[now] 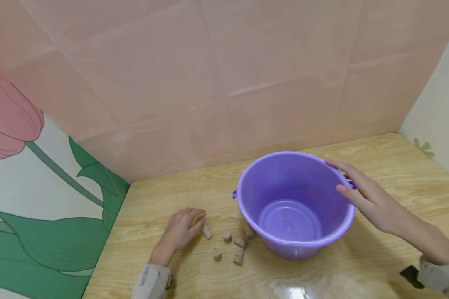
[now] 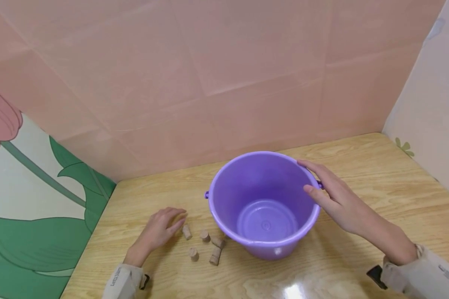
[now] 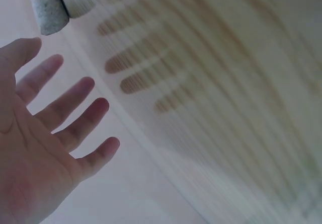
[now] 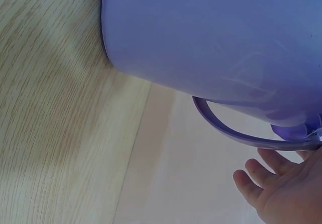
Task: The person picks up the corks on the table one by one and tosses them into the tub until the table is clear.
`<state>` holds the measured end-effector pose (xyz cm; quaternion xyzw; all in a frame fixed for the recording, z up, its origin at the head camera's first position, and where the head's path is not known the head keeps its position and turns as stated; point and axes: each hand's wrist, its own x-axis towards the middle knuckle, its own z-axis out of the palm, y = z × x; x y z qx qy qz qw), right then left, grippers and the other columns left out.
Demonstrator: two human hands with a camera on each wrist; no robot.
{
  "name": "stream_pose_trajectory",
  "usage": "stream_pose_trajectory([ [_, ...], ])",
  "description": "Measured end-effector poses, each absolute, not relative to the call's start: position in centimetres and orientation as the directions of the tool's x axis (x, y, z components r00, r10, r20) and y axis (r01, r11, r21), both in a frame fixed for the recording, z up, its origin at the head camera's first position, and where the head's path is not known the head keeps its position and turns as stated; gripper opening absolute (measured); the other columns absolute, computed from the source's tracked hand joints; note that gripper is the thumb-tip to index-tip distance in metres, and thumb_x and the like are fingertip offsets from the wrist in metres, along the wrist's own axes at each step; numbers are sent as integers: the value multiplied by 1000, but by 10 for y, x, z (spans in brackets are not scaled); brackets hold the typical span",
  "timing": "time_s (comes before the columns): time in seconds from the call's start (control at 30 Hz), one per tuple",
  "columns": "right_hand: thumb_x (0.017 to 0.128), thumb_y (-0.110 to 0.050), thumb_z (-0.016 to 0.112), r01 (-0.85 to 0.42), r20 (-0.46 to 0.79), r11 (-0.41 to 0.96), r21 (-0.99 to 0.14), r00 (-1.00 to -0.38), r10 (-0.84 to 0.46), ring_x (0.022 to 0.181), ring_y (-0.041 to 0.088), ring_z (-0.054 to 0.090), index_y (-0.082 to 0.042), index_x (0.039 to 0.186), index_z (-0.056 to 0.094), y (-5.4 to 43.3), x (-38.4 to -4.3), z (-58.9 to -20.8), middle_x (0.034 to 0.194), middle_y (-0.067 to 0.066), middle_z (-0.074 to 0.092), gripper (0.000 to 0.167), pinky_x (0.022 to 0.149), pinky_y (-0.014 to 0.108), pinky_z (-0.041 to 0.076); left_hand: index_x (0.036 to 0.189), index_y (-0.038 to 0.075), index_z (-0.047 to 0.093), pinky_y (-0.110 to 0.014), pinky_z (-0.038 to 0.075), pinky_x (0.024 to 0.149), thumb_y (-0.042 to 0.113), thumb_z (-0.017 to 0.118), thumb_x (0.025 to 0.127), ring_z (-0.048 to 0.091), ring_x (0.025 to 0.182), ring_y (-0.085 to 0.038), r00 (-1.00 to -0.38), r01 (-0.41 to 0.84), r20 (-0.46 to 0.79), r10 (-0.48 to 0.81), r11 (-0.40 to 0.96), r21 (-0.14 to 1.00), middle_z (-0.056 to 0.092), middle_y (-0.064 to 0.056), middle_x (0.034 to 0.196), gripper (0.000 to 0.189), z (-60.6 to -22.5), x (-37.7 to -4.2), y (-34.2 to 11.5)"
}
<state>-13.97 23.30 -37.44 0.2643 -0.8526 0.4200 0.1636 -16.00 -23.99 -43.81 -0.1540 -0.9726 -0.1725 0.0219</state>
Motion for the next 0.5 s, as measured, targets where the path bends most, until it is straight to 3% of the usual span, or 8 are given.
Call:
stream_pose_trajectory([
  [0.27,97,2,49,-574,483,511,-640,-817,-313,103,-5,56,-16,152,38,233,-138,-373,144,-22,43,59,77,10,48,117,14,69,-55,48,101,32,64,96,64,115,-30,-950,310,74,304,890,334,69,-8,120,28,-438,-159,-241],
  [0.5,97,2,48,-577,486,514,-635,-815,-315,102,-5,56,-15,153,37,233,-139,-373,145,-22,43,59,78,10,48,112,15,71,-60,44,103,41,64,95,62,116,-32,-951,303,48,305,891,338,69,-8,121,32,-435,-154,-241],
])
